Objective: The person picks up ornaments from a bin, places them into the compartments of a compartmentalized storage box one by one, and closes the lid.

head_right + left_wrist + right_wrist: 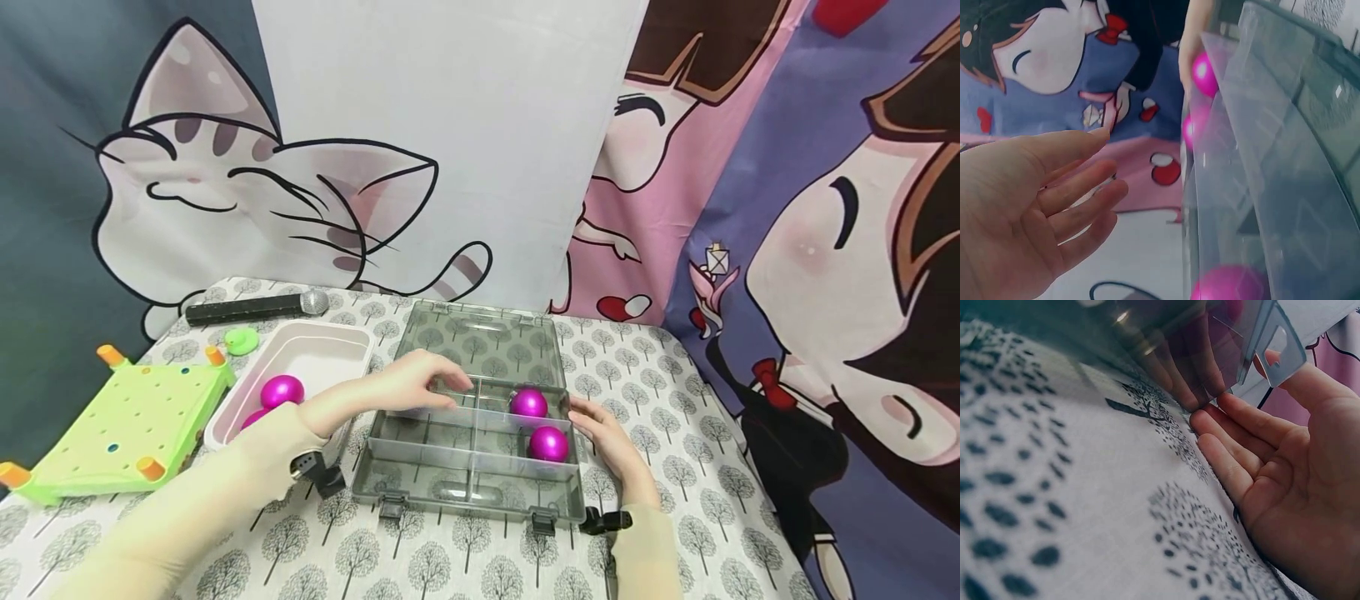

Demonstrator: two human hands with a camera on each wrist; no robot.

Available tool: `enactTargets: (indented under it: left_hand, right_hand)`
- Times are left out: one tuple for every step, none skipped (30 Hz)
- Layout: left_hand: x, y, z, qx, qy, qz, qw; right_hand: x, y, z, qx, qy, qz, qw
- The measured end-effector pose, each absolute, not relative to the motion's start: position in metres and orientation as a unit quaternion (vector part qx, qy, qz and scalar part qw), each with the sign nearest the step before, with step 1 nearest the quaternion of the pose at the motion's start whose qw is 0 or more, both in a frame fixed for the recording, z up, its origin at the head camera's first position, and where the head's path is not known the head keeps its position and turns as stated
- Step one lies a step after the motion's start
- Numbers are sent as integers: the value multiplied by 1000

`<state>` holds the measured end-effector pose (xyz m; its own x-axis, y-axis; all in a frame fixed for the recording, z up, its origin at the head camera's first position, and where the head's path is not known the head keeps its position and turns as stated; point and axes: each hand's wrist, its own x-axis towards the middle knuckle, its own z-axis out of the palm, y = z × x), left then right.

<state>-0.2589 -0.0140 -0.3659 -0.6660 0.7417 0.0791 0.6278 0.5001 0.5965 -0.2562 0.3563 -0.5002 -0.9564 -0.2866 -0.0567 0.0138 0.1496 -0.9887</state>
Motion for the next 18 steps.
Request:
enactTargets:
  left_hand:
    - [-259,-19,-366,395,863,304,89]
    - [-260,-24,-365,392,864,304,85]
    - [-260,-29,-366,388,865,306,82]
    - [-260,-34,-366,385,865,311,81]
    - [-261,-39,-366,382,865,315,79]
    - [-261,-44,-367,379,864,321,78]
    - [-261,-48,-367,376,863,328,77]
    - [-261,-53,-368,370,861,339,80]
    - [-261,-58,-369,363,861,348,81]
    - [-262,-62,-369,357,859,356,81]
    - [-262,-67,-371,354,859,362,78]
    - [-263,-71,-372,350,858,369,77]
    - [-263,-75,-373,345,859,372,74]
    - [-263,-80,-375,340,859,375,73]
    - [-263,-85,-376,337,860,376,70]
    - [-263,-89,-377,334,860,379,68]
    - [-263,-94,-378,329,861,382,68]
    - [-262,-98,-379,324,862,384,70]
  right_hand:
    - [-256,356,-500,-91,749,-646,116]
    - [-256,356,-500,-89,749,-646,114]
    - [-256,356,-500,-89,749,-647,113]
    - [-255,356,-500,-87,748,-648,113]
    - [-255,356,-500,-85,747,-649,114]
    - [-255,356,-500,-84,747,-650,112]
    - [-255,355,-500,-82,747,-650,112]
    - [-255,356,-500,-82,748,-649,112]
    - [-255,355,-500,-83,748,-648,113]
    - [-255,355,-500,-82,750,-647,111]
    - [-255,355,-499,-82,750,-646,111]
    - [-255,355,-499,-82,752,-645,110]
    - [-255,355,-499,-83,753,-644,111]
    - [-254,355,-499,-82,753,-643,111]
    - [-254,355,-498,-82,754,-643,110]
    - [-254,355,-498,-81,755,-642,110]
    - [-255,355,-498,-82,755,-641,112]
    - [-255,355,-497,-82,755,-641,111]
